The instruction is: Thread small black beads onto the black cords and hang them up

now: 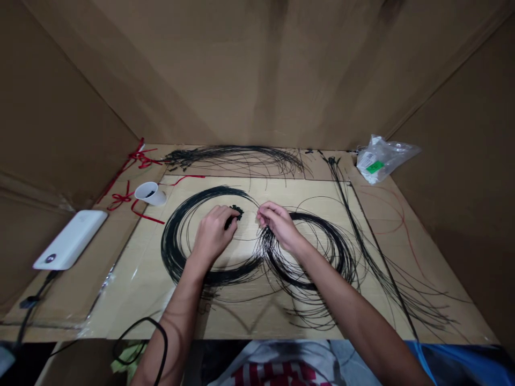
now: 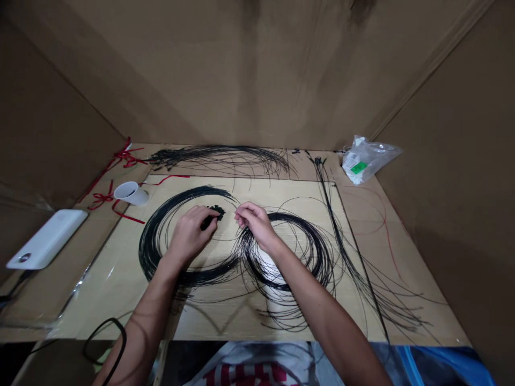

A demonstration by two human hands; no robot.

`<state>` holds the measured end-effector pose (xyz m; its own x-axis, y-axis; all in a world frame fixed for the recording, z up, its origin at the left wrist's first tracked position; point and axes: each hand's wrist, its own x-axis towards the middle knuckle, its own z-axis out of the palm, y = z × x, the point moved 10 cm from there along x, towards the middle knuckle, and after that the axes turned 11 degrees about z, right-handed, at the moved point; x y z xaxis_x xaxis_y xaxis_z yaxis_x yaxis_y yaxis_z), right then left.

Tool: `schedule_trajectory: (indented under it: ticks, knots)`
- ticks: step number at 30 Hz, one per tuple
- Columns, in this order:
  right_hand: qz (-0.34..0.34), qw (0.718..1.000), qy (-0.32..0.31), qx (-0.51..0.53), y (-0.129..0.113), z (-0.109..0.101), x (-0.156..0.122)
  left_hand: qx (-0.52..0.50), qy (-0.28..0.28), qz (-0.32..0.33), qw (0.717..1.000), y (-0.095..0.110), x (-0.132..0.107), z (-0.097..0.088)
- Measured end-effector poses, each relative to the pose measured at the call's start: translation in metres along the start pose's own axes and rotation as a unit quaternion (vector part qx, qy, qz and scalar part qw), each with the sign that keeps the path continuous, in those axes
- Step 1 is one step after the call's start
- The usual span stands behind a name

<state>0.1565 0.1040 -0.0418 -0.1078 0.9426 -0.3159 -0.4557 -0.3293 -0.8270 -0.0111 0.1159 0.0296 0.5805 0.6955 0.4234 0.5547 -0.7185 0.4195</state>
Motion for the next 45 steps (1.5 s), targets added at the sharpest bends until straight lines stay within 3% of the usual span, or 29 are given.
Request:
schedule_trajectory:
  ticks: [2,5,8,11,18,29,45]
  knots:
    - [-0.007,1.000,0.001,-0.008,-0.001,0.001,-0.001,-0.034,0.023,-0.012,0.999,0.002,0.001,-0.003]
    - [-0.026,0.999,0.010,-0.027,-0.003,0.002,-0.003,-0.150,0.100,-0.074,0.981,-0.003,-0.001,-0.009]
    - [-0.050,0.997,0.016,-0.055,-0.006,0.005,-0.006,-0.321,0.162,-0.167,0.918,-0.016,-0.008,0.001]
    - [-0.068,0.995,0.009,-0.076,-0.008,0.011,-0.010,-0.433,0.183,-0.225,0.853,-0.024,-0.012,0.017]
    - [-0.096,0.988,0.015,-0.119,-0.022,0.018,-0.023,-0.523,0.213,-0.247,0.787,-0.027,-0.014,0.029]
    - [-0.145,0.972,0.037,-0.182,-0.036,0.019,-0.036,-0.557,0.200,-0.249,0.767,-0.025,-0.016,0.032]
    - [-0.165,0.962,0.051,-0.210,-0.040,0.020,-0.039,-0.552,0.202,-0.229,0.776,-0.021,-0.015,0.030]
